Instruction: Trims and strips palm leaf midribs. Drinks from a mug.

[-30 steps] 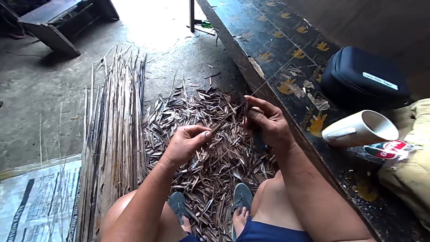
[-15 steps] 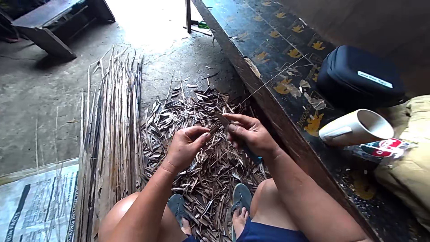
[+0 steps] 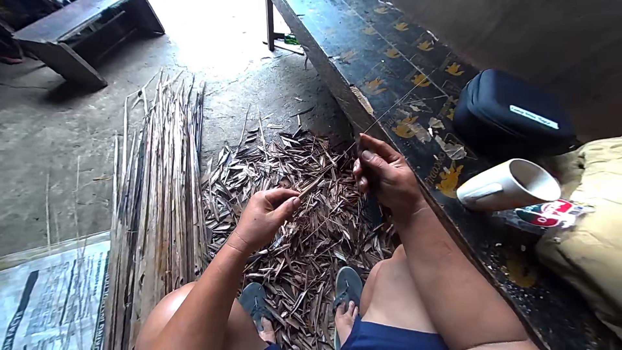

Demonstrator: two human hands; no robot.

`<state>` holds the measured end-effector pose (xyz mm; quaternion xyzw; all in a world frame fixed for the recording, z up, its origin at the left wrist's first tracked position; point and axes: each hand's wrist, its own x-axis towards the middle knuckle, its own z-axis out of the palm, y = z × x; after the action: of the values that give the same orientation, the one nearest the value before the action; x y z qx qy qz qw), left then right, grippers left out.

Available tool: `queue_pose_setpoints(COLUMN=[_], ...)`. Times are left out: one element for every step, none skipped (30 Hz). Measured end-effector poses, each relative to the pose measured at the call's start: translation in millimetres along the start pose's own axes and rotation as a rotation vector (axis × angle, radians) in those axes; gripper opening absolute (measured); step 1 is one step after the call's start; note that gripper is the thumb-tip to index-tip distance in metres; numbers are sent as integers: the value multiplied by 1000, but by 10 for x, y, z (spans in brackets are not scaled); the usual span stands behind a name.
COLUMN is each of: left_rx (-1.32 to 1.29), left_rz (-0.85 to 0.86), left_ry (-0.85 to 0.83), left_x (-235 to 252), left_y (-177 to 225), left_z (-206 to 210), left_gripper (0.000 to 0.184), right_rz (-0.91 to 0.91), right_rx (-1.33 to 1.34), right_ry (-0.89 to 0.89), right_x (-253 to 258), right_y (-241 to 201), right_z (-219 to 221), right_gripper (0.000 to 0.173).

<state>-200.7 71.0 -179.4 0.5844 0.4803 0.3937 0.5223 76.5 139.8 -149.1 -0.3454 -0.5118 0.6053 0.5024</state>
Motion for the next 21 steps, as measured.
queue_pose_setpoints(left_rx=[10,13,5,-11,-27,-41,-50,-58,-70,-91,-118,-143,-164,-183,-201,-219,-231,-246,-265,-286,-308], left_rz=[2,0,-6,-12,-17,-19,-28,-48,-75,-97,-108,-108,-103,-101,-104,-102,-93,-79,-65,-55,-47], left_ry=[-5,-6,-5,-4,-5,-9,-18,-30,-50,-76,-102,-116,-119,-111,-98,-90,-91,-102,-121,-140,-159], left_x=[1,6,11,14,16,18,17,13,5,-3,-9,-11,-11,-7,-2,8,21,34,45,52,57], left_y=[-13,-21,-18,-7,8,16,20,25,30,30,19,1,-13,-12,1,9,16,22,29,36,42], left_z=[3,9,17,25,27,21,2,-25,-61,-100,-134,-158,-168,-164,-154,-141,-131,-124,-116,-103,-89], left_gripper=[20,21,21,21,20,20,20,20,21,22,23,23,23,22,21,21,20,21,21,20,20], right_rz=[0,14,43,77,108,126,123,104,80,60,49,40,33,30,35,49,71,96,116,132,145], right_rx=[2,-6,-27,-35,-28,-8,10,28,48,72,98,115,120,111,84,64,49,27,13,1,-8], right_ry=[-5,-27,-70,-120,-162,-190,-200,-193,-171,-134,-91,-65,-60,-75,-106,-141,-174,-219,-278,-341,-397], right_x=[-1,-11,-29,-47,-64,-72,-67,-49,-21,1,16,24,24,15,-3,-31,-70,-108,-135,-154,-166], right_y=[1,13,37,76,111,131,137,130,116,95,71,52,42,47,63,94,131,173,223,269,304], right_z=[2,28,77,133,191,238,257,247,214,179,154,137,131,137,160,199,256,319,381,442,490], right_gripper=[38,39,40,41,40,39,37,37,36,36,35,35,36,36,37,36,31,24,18,16,15])
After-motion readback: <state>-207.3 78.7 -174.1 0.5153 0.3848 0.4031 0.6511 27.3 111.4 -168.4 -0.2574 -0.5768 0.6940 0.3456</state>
